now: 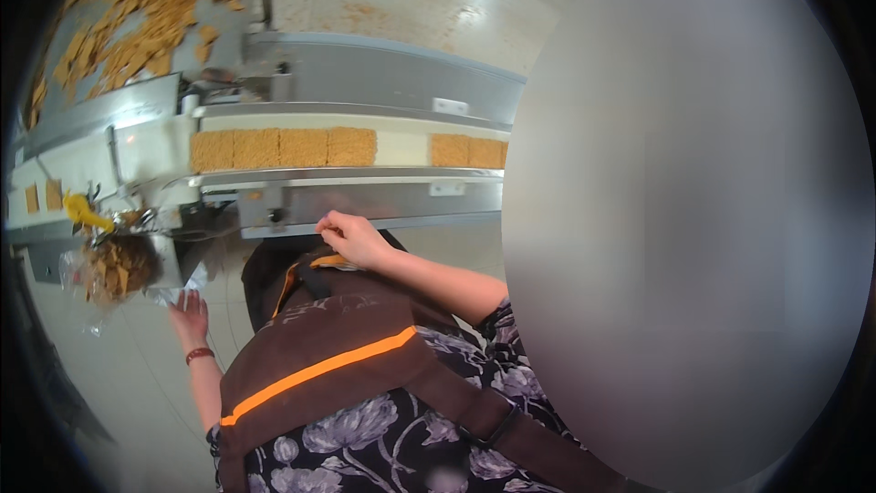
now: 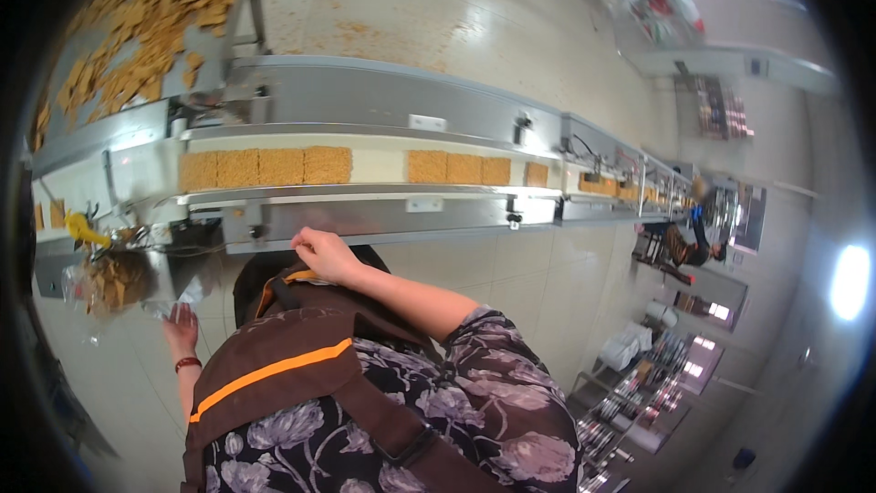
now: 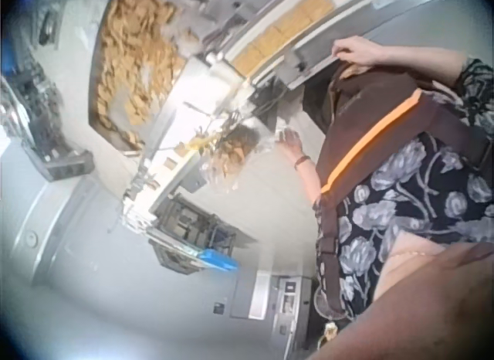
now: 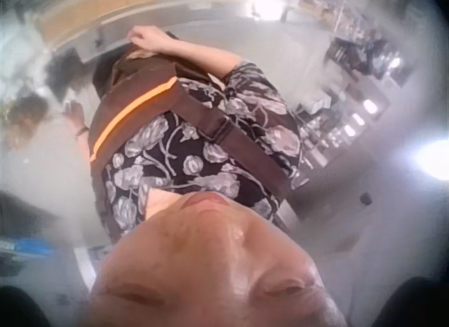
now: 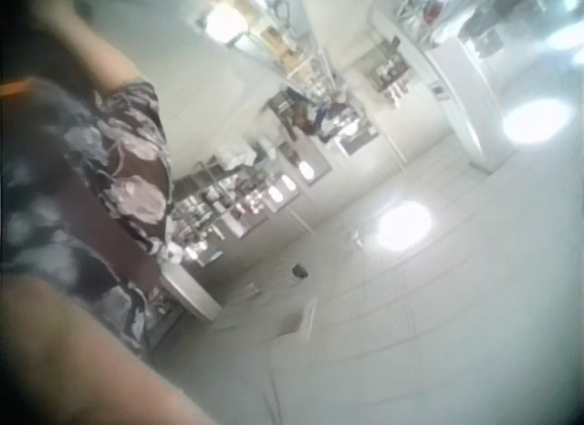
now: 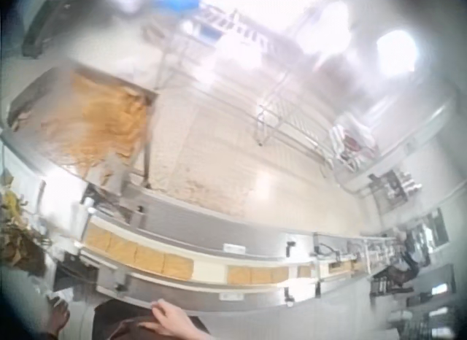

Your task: The person places rectangular crackers onto a moving conveyor belt from a large metal bin. They repeatedly pick up crackers and arrange them in a single file on the belt, occasionally adjusting their position.

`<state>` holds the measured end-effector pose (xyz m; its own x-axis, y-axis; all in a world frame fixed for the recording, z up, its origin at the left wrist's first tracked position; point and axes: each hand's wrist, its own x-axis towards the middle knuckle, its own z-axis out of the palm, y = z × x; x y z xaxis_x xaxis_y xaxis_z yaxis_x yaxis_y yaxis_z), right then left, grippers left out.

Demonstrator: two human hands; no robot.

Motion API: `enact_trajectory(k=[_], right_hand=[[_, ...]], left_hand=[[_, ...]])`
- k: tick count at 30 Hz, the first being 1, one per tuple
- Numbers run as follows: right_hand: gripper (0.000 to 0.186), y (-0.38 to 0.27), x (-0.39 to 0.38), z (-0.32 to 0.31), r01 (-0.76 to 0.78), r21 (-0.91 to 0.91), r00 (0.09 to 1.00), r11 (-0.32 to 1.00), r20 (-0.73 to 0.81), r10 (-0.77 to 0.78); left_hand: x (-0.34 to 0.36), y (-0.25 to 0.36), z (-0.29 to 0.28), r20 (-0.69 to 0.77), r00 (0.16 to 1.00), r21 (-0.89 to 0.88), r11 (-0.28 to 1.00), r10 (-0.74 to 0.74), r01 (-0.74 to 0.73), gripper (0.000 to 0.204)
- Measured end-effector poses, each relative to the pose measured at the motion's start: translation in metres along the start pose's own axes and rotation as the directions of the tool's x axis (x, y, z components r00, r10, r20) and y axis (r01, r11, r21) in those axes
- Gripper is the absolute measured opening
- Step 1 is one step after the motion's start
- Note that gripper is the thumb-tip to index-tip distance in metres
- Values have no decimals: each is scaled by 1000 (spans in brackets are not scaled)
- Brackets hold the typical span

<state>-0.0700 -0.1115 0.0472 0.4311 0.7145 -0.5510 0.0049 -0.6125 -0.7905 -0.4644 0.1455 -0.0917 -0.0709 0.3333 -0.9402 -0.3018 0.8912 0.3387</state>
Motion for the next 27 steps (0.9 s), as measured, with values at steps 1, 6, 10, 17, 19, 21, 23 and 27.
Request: enact_trajectory(k=[1,6,10,17,19,21,23,27], right_hand=[[18,11,-10,-19,16,3,999,1000,-41,-15],[16,68,-51,-94,51,13,976,999,-211,-47],[17,91,-57,-102,24,58,982,998,-188,-12],[18,88,-69,-65,-59,168,997,984,53,51],[19,79,-74,-71,42,69,998,997,51,-45],[20,91,-65,-67,243,-50,970,969,-14,-244],[19,87,-57,-64,189,-73,982,979,39,-186],[16,111,-60,-42,182,85,974,980,-152,-168]], left_hand=[[-6,-29,3,53,998,91,996,-29,24,58],[-44,-133,37,181,975,394,918,-128,48,60],[-82,-176,79,275,961,590,796,-41,-135,61],[-115,-201,61,360,933,613,749,17,-250,45],[-107,-226,24,342,939,542,822,-25,-175,44],[-74,-251,-26,427,902,544,815,-62,-201,44],[-63,-267,-30,326,931,691,714,-166,-115,43],[-39,-288,-40,103,954,884,466,-282,43,42]])
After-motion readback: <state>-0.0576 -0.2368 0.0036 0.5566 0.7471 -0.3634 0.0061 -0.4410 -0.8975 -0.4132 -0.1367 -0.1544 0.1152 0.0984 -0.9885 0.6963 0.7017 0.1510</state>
